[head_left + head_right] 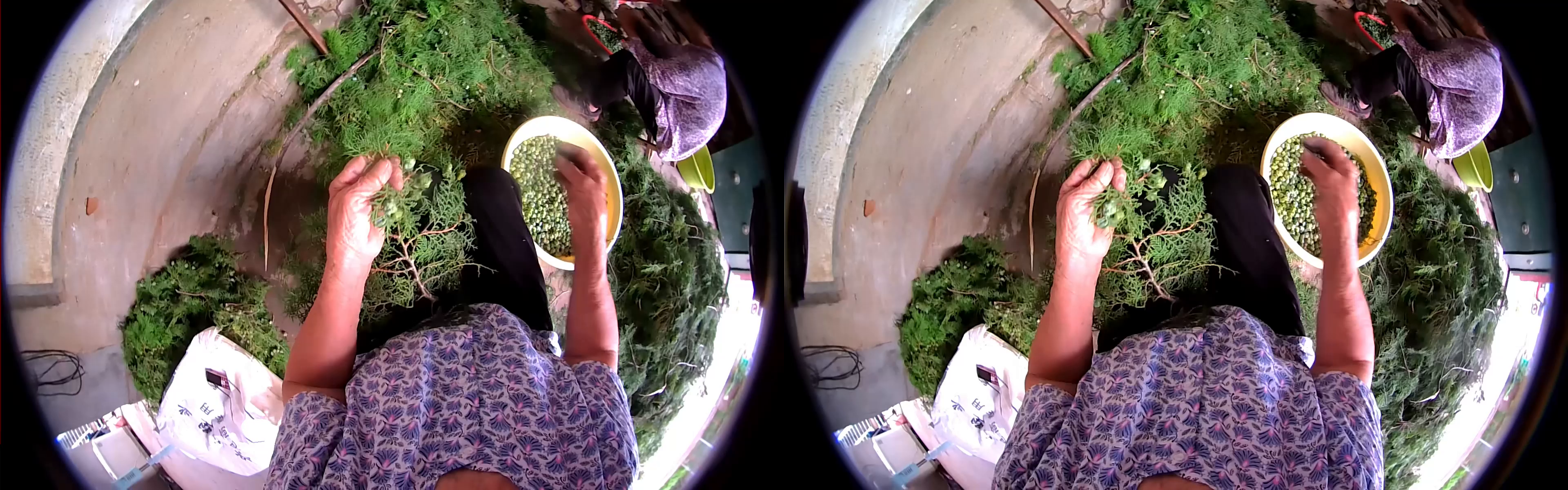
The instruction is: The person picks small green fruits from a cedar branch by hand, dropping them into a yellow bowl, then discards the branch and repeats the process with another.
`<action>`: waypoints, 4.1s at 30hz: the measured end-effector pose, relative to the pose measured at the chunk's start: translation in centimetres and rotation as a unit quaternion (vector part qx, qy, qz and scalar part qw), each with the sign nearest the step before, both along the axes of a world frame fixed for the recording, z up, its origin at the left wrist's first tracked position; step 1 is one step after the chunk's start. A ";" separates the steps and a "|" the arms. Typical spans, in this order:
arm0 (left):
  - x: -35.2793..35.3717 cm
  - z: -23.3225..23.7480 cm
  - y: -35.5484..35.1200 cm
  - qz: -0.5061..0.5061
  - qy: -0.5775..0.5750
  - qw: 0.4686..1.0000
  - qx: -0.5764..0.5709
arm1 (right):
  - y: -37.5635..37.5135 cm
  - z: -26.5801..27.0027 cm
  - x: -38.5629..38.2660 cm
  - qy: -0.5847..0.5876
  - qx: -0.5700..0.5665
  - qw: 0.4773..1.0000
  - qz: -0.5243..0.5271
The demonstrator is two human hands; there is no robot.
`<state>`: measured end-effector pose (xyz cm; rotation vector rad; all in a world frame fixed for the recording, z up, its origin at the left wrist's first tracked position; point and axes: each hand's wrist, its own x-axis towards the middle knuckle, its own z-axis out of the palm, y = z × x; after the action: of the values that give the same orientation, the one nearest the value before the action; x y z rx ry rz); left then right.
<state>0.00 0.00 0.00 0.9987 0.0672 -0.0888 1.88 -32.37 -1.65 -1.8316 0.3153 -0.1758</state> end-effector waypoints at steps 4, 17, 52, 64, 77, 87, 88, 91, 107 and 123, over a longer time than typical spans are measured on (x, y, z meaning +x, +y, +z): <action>-0.1 0.7 -0.7 0.038 0.010 0.999 0.011 | 1.1 1.1 -1.6 -0.103 -0.240 0.962 -0.076; -0.6 1.1 -0.3 -0.062 -0.036 0.989 0.133 | 16.0 3.8 -1.6 -0.108 0.163 0.952 0.234; 0.0 0.1 -0.6 0.068 0.057 0.996 -0.010 | 14.1 3.8 -0.4 0.051 0.497 0.847 0.181; -0.1 0.5 -1.0 0.064 0.044 0.997 -0.012 | 16.6 3.1 -2.5 -0.176 0.023 0.933 0.312; 0.2 2.1 -0.8 -0.094 0.016 0.985 0.147 | 16.3 3.3 -0.8 0.048 0.450 0.875 0.171; 0.3 0.7 -0.8 -0.021 0.025 0.997 0.065 | 15.9 3.2 -2.4 -0.050 0.289 0.940 0.173; 0.2 0.9 -0.9 -0.020 0.028 0.998 0.061 | 16.5 3.1 -2.3 -0.059 0.314 0.935 0.153; 0.2 1.3 -1.1 -0.017 0.031 0.997 0.068 | 16.5 2.9 -1.9 -0.057 0.354 0.921 0.154; -0.3 1.6 -1.4 0.018 0.064 0.996 0.067 | 14.8 3.6 -0.1 0.068 0.498 0.848 0.169; -0.2 0.8 -0.8 0.006 0.051 0.999 -0.007 | 15.7 3.1 -0.3 0.082 0.515 0.815 0.254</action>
<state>-0.25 -0.78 0.78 0.9793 0.1648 -0.1295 1.53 -16.62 1.42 -0.7791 -0.0036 0.4634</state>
